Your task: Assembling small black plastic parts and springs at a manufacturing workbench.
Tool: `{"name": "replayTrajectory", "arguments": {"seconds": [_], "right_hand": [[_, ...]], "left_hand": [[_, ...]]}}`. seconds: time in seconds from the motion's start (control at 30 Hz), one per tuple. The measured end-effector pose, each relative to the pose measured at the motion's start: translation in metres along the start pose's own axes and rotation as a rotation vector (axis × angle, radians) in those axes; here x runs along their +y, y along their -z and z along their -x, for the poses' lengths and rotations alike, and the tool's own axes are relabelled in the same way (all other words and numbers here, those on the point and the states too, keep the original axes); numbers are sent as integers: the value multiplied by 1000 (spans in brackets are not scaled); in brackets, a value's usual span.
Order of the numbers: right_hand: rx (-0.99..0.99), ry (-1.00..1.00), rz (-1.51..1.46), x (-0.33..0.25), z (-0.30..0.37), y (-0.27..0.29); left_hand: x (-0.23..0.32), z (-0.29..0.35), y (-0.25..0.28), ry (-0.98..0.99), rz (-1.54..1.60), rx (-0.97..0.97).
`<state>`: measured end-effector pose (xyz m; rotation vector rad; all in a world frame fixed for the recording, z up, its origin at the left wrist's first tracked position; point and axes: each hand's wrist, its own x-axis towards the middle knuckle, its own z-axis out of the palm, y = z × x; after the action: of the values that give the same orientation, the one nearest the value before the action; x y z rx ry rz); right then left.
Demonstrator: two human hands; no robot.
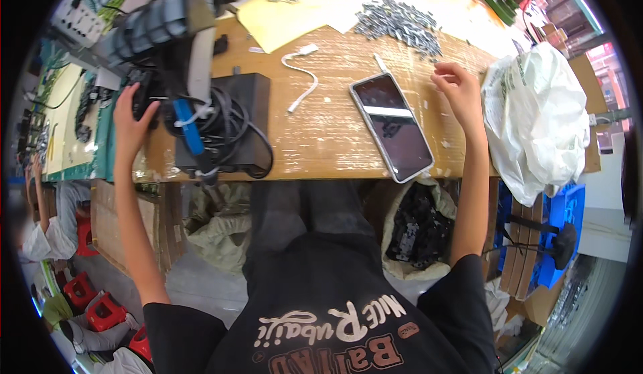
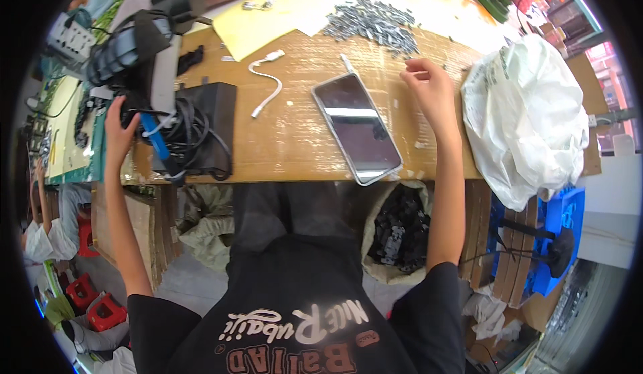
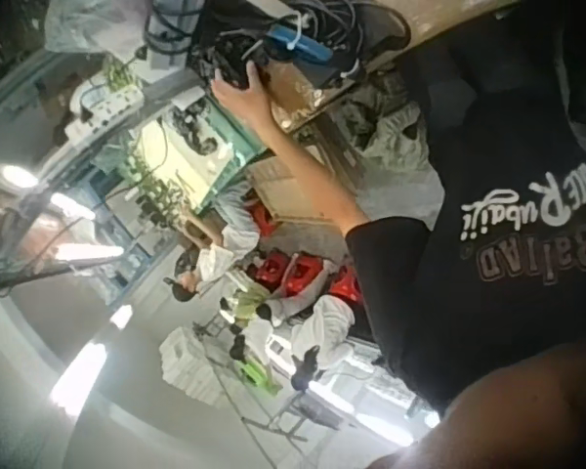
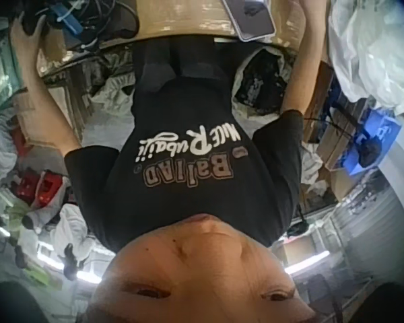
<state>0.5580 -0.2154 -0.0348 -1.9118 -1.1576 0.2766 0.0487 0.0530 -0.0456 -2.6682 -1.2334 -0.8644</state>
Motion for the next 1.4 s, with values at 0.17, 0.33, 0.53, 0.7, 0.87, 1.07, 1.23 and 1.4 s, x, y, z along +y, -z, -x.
{"name": "replayTrajectory", "arguments": {"seconds": [0.17, 0.33, 0.53, 0.7, 0.87, 1.07, 1.23, 1.4], "right_hand": [[91, 166, 512, 17, -59, -23], [-10, 146, 525, 24, -71, -29], [-53, 96, 467, 8, -65, -30], [90, 204, 335, -9, -42, -34], [114, 192, 186, -23, -13, -23], [194, 288, 42, -60, 23, -26], [179, 301, -121, -72, 43, -31], [148, 243, -284, -83, 63, -36]], "left_hand": [[11, 0, 1, -12, -53, 60], [20, 14, 14, 123, -40, 54], [18, 22, 27, 191, -21, 73], [-10, 21, 19, 197, -1, 87], [-33, 15, 28, 152, 94, -135], [-33, 1, 41, 261, 201, -204], [-30, 5, 51, 176, -64, 39], [-14, 25, 87, 556, 422, 513]]}}
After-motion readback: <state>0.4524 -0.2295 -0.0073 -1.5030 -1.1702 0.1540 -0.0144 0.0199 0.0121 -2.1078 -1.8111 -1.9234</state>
